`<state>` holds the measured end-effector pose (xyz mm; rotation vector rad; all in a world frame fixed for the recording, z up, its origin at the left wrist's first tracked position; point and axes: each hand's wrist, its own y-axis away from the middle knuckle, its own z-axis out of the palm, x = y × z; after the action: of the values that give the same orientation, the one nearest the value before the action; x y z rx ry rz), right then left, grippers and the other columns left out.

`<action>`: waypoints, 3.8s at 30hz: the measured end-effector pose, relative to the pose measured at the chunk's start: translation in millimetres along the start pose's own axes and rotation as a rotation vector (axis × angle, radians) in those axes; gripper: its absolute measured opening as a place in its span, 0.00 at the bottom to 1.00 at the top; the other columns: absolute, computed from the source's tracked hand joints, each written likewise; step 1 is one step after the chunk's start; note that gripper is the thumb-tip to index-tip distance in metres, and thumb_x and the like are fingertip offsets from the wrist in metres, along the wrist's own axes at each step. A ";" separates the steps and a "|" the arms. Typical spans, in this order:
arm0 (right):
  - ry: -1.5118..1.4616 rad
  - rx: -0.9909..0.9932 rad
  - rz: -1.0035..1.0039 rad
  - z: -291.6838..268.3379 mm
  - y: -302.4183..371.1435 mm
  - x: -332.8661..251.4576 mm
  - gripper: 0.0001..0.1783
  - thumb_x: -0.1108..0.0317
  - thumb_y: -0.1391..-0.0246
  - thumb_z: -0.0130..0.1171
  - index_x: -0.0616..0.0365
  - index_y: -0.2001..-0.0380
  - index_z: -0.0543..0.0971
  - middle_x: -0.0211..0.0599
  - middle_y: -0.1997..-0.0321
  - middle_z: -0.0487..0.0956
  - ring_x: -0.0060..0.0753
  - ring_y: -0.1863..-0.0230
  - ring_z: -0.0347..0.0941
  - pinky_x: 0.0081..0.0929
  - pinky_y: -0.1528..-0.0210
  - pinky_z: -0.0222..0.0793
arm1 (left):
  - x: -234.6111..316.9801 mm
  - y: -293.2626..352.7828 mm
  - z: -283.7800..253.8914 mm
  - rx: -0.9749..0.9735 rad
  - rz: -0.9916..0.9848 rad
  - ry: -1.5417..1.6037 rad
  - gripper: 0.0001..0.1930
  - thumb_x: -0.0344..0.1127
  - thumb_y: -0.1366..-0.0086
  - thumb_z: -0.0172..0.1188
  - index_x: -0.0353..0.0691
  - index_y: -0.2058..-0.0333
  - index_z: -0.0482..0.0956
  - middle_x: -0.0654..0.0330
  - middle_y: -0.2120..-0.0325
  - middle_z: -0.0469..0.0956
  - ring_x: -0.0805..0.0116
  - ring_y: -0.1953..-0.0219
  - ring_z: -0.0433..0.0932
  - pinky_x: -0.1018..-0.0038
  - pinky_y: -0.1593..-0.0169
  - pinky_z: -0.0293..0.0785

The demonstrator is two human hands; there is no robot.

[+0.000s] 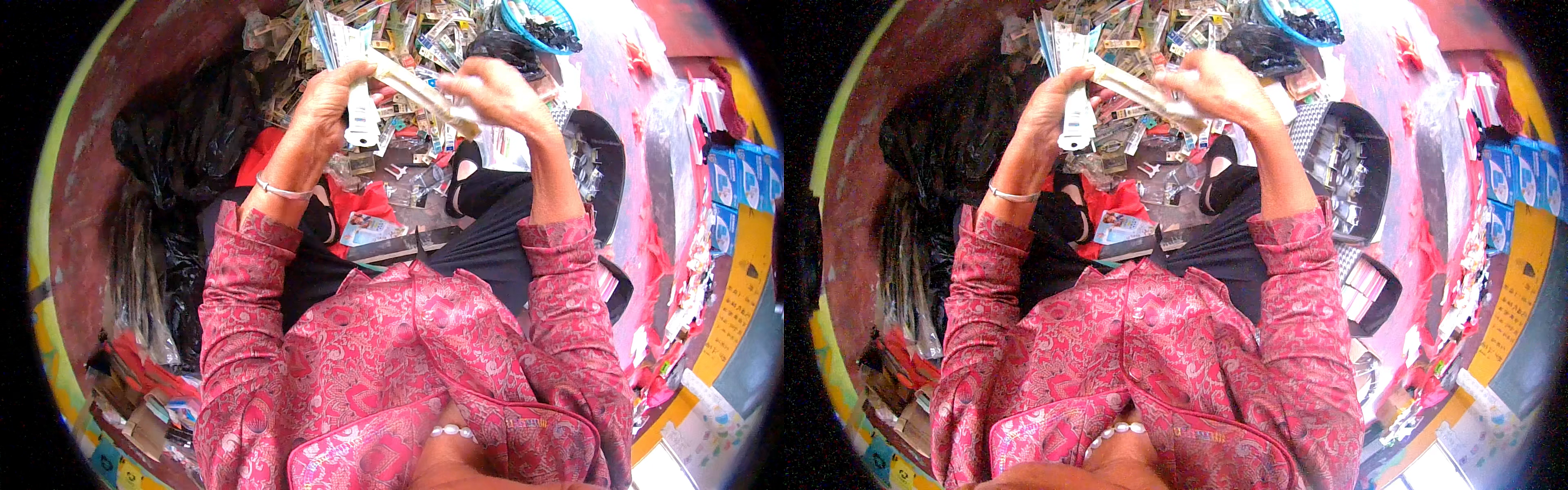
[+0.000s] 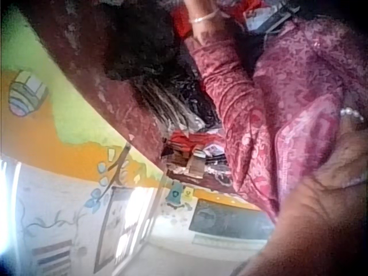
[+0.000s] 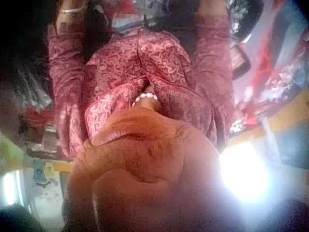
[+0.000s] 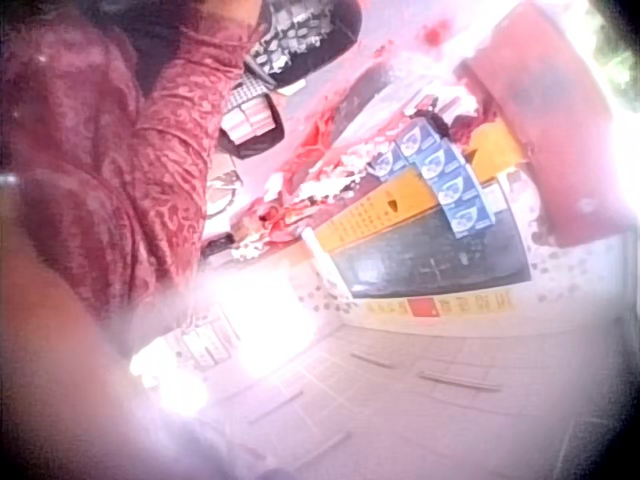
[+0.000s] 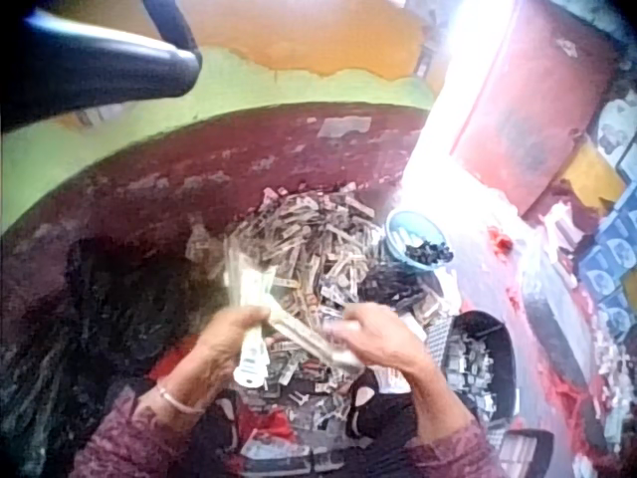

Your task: The person sits on the floor and sorts through a large pile of small packaged items, picking them up, inspecting them, and placing them into a plastic bag. The person handles the items one at a time, occasionally adjusting the pile.

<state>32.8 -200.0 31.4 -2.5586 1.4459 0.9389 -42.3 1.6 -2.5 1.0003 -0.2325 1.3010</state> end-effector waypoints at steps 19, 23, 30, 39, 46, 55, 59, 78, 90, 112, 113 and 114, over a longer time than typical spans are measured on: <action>0.452 0.533 -0.698 46.5 -1.2 -49.7 0.10 0.65 0.68 0.57 0.56 0.78 0.72 0.35 0.73 0.68 0.34 0.70 0.69 0.27 0.69 0.65 | -17.9 -11.3 -6.3 0.001 -0.158 0.109 0.08 0.26 0.50 0.54 0.31 0.69 0.71 0.56 0.76 0.73 0.68 0.81 0.73 0.77 0.78 0.73; 0.456 0.369 -0.716 37.7 4.8 -40.3 0.06 0.66 0.62 0.52 0.55 0.78 0.73 0.33 0.73 0.69 0.35 0.69 0.69 0.30 0.68 0.65 | -26.9 -16.0 -12.9 0.074 -0.123 0.102 0.09 0.24 0.50 0.54 0.28 0.68 0.69 0.54 0.76 0.73 0.64 0.78 0.74 0.73 0.73 0.76; 0.219 0.428 -0.495 10.1 15.9 -22.8 0.08 0.70 0.64 0.50 0.55 0.75 0.74 0.40 0.74 0.70 0.42 0.71 0.70 0.34 0.69 0.67 | -15.1 -10.7 -6.6 0.143 -0.103 0.085 0.10 0.24 0.50 0.53 0.26 0.67 0.69 0.50 0.73 0.73 0.59 0.72 0.76 0.69 0.67 0.78; 0.274 0.361 -0.497 36.0 5.0 -43.6 0.08 0.68 0.62 0.51 0.53 0.73 0.74 0.37 0.72 0.70 0.39 0.69 0.71 0.32 0.69 0.68 | -13.6 -15.6 -7.7 -0.020 -0.068 0.091 0.11 0.27 0.49 0.54 0.28 0.66 0.68 0.50 0.70 0.73 0.60 0.70 0.76 0.68 0.64 0.77; -0.094 0.286 -0.210 -4.3 9.1 16.0 0.12 0.63 0.61 0.51 0.59 0.73 0.76 0.36 0.76 0.75 0.27 0.74 0.70 0.22 0.67 0.65 | 19.7 -27.0 -33.8 0.107 -0.005 0.215 0.07 0.24 0.47 0.52 0.30 0.68 0.68 0.56 0.76 0.72 0.65 0.76 0.75 0.74 0.68 0.77; -0.993 0.058 -0.039 -15.4 13.1 16.2 0.14 0.66 0.55 0.51 0.62 0.65 0.74 0.34 0.67 0.76 0.20 0.68 0.71 0.15 0.66 0.67 | 14.4 -31.3 -23.3 0.179 0.131 0.147 0.08 0.24 0.47 0.51 0.29 0.67 0.68 0.55 0.74 0.72 0.65 0.72 0.74 0.73 0.66 0.77; -0.485 0.129 -0.234 6.2 4.7 -11.6 0.24 0.62 0.60 0.53 0.64 0.58 0.72 0.43 0.62 0.75 0.32 0.64 0.72 0.23 0.60 0.66 | 5.3 -23.8 -9.7 0.139 0.117 0.170 0.08 0.24 0.46 0.51 0.29 0.67 0.68 0.55 0.73 0.72 0.64 0.72 0.74 0.73 0.65 0.77; -0.367 -0.161 -0.044 -2.8 17.5 11.2 0.18 0.60 0.61 0.55 0.66 0.72 0.75 0.30 0.78 0.72 0.19 0.75 0.65 0.18 0.72 0.62 | 18.1 -24.1 -17.7 0.168 0.154 0.121 0.07 0.23 0.47 0.51 0.28 0.68 0.68 0.55 0.74 0.72 0.65 0.74 0.75 0.75 0.69 0.77; 0.178 0.708 -0.033 4.7 13.3 2.5 0.11 0.63 0.63 0.53 0.59 0.79 0.75 0.40 0.82 0.75 0.36 0.79 0.73 0.30 0.77 0.67 | 5.6 -27.6 -7.3 0.023 0.194 -0.008 0.11 0.26 0.45 0.54 0.31 0.63 0.66 0.47 0.64 0.73 0.65 0.66 0.76 0.79 0.69 0.74; 0.292 0.159 -0.189 32.7 53.0 -39.2 0.06 0.71 0.63 0.52 0.59 0.77 0.74 0.42 0.79 0.75 0.38 0.74 0.74 0.30 0.75 0.68 | 23.5 -31.9 -10.1 0.256 0.242 0.048 0.14 0.16 0.58 0.57 0.35 0.71 0.69 0.60 0.75 0.71 0.66 0.72 0.73 0.71 0.66 0.73; 0.173 0.354 -0.145 24.5 48.4 -32.3 0.06 0.70 0.61 0.52 0.59 0.76 0.74 0.42 0.79 0.75 0.37 0.74 0.74 0.29 0.74 0.68 | 22.3 -34.6 -14.9 0.172 0.202 -0.055 0.13 0.20 0.54 0.56 0.38 0.68 0.67 0.59 0.73 0.72 0.63 0.69 0.75 0.68 0.63 0.74; 0.048 0.547 -0.100 17.2 43.0 -26.9 0.06 0.68 0.60 0.53 0.58 0.76 0.75 0.42 0.78 0.76 0.36 0.73 0.74 0.28 0.73 0.68 | 19.2 -34.4 -15.4 0.090 0.149 -0.062 0.12 0.21 0.53 0.56 0.38 0.69 0.67 0.60 0.74 0.71 0.65 0.72 0.74 0.69 0.65 0.74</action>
<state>-19.6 -197.9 41.9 -2.2258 1.3372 0.3929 -12.0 28.2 -15.5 1.1180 -0.3028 1.4264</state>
